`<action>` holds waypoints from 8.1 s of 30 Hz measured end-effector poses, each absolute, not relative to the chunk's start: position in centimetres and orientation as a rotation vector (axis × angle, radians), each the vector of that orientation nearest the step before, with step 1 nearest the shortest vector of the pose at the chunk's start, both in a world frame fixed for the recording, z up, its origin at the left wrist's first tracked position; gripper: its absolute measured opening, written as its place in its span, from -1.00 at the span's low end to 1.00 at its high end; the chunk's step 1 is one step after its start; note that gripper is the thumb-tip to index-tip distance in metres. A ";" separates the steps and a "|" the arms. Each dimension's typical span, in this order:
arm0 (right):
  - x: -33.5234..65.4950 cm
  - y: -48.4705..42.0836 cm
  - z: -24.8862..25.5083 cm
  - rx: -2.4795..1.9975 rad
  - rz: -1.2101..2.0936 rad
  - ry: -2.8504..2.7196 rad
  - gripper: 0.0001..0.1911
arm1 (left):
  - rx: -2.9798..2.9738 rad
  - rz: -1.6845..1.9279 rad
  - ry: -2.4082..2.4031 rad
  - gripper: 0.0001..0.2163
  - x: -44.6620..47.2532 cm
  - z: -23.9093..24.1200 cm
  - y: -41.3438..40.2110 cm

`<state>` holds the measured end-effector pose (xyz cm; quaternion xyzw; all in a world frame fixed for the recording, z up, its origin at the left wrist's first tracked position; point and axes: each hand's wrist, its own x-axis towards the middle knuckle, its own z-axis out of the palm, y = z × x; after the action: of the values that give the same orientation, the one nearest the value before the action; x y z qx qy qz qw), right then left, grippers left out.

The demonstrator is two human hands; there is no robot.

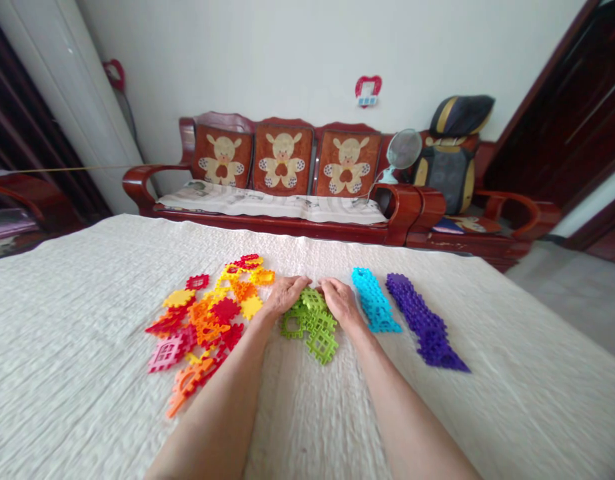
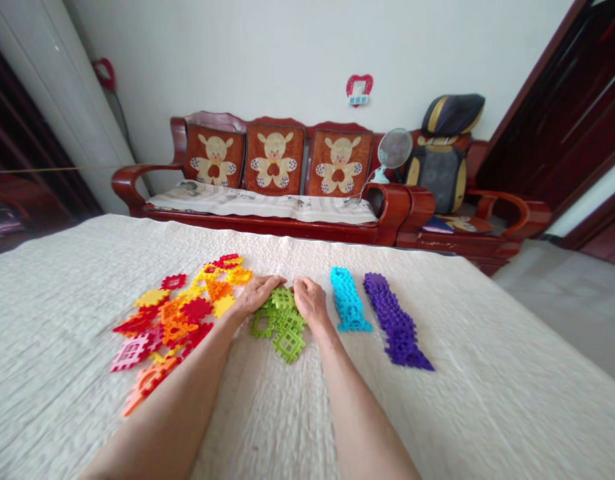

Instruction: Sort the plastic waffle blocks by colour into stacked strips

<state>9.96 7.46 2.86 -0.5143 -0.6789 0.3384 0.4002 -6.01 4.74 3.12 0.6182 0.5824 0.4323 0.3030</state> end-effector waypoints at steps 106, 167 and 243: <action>11.2 9.2 0.1 -1.419 0.195 -1.980 -0.50 | 1.125 1.556 1.562 -0.75 -5.6 1.7 6.2; 10.4 12.6 0.4 -1.341 0.093 -2.035 -0.52 | 1.296 1.570 1.686 -0.67 -5.4 -0.4 6.5; 12.4 7.1 2.8 -1.389 0.171 -2.354 -0.54 | 0.898 1.758 1.454 -0.63 -4.7 0.9 5.9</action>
<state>12.42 7.13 2.85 -0.4970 -0.8422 0.0611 0.2000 -4.74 5.93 0.86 0.3447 0.5581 0.6748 0.3381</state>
